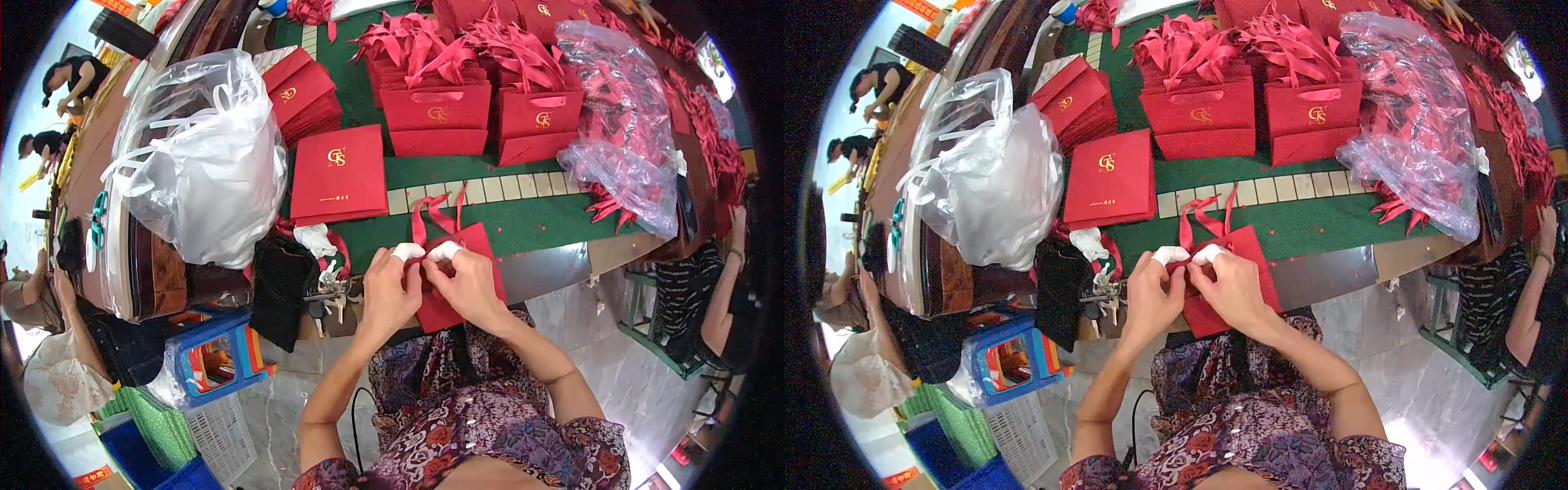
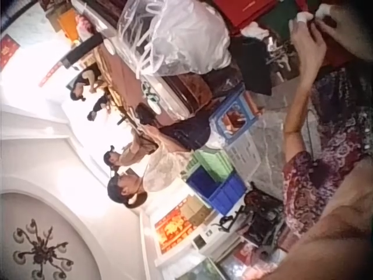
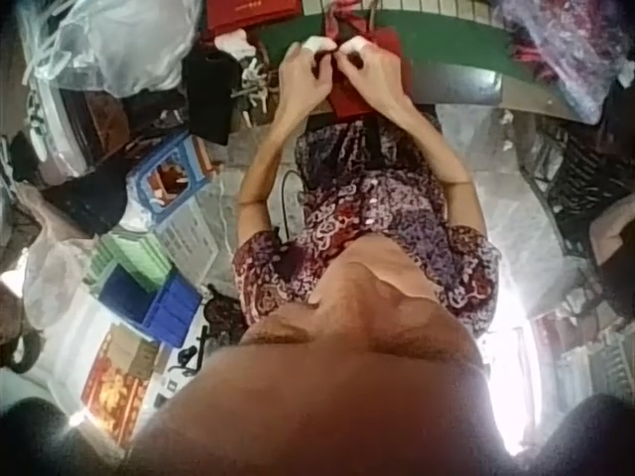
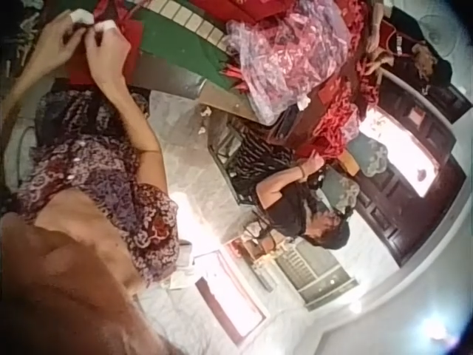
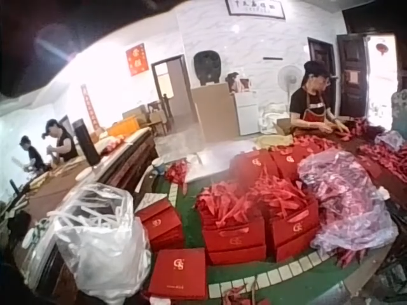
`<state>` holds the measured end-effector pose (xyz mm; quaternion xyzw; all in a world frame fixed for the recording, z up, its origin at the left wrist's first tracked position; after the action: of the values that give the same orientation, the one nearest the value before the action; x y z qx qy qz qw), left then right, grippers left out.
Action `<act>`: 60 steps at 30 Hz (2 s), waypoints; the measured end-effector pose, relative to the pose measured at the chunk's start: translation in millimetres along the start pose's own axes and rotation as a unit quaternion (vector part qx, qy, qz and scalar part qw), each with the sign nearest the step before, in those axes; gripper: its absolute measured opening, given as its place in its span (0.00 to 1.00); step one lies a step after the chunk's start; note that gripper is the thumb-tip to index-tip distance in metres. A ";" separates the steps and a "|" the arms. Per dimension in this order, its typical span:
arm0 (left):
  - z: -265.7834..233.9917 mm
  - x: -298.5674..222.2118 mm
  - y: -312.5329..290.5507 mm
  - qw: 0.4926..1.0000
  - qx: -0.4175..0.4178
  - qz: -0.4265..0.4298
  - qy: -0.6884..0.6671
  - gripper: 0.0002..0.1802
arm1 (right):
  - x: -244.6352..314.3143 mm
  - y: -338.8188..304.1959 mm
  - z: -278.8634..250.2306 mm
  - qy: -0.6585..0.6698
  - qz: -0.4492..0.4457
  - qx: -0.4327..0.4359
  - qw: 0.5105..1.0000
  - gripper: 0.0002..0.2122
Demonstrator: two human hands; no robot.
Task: The person attaches ribbon handles to paper gift bags by threading ribbon strips through the holes of each bag by hand.
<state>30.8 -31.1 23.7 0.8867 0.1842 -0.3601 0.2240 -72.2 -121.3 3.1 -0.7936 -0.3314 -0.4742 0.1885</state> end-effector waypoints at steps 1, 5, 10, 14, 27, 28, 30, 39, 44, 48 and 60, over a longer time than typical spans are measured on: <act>1.8 1.9 0.1 1.000 0.000 0.000 0.000 0.09 | 2.5 -2.5 -1.1 -0.010 -0.001 -0.003 1.000 0.06; 2.8 6.8 0.6 0.999 0.017 -0.032 -0.004 0.10 | 11.4 -7.0 -7.8 -0.053 -0.075 -0.012 0.996 0.06; 5.7 10.3 -5.9 0.998 0.004 -0.064 -0.005 0.13 | 26.4 15.5 -39.8 -0.066 -0.103 0.005 0.992 0.07; 8.4 -10.2 -5.3 0.999 -0.011 0.032 0.007 0.12 | 12.0 29.7 -25.5 -0.146 -0.162 0.172 0.961 0.08; 13.0 -22.6 -10.6 0.979 0.035 0.200 -0.024 0.13 | -17.3 49.8 -13.4 -0.005 0.039 0.441 0.897 0.11; 11.8 -23.2 -10.1 0.981 0.039 0.186 -0.031 0.12 | -15.2 51.1 -12.6 0.019 -0.001 0.418 0.908 0.10; 9.9 -23.2 -9.9 0.983 0.042 0.172 -0.038 0.12 | -10.4 50.2 -12.8 0.043 -0.042 0.395 0.917 0.09; 17.8 -17.3 -12.0 0.989 0.052 0.133 -0.030 0.12 | -45.1 63.3 -20.0 0.159 0.170 0.171 0.957 0.12; 14.5 -4.2 -6.5 0.994 0.063 0.024 -0.081 0.12 | -47.3 65.9 -50.1 0.069 0.076 0.100 0.990 0.11; 9.0 -4.8 9.2 0.999 -0.009 0.016 -0.026 0.11 | -45.0 62.7 -83.8 -0.042 0.022 -0.035 0.998 0.11; 43.1 13.1 38.4 0.996 0.005 -0.082 -0.030 0.14 | -49.9 61.2 -63.6 -0.056 0.041 -0.023 0.997 0.09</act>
<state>34.3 -83.7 -3.2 0.8586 0.2478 -0.4045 0.1944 -85.5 -221.1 -9.3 -0.8359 -0.2975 -0.4286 0.1703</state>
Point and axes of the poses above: each hand's wrist, its own y-axis towards the middle knuckle, its own z-axis out of the palm, x = y × z, the point moved 7 cm from there along y, towards the middle knuckle, and after that the axes turned 4 degrees about z, right-handed, at the moved point
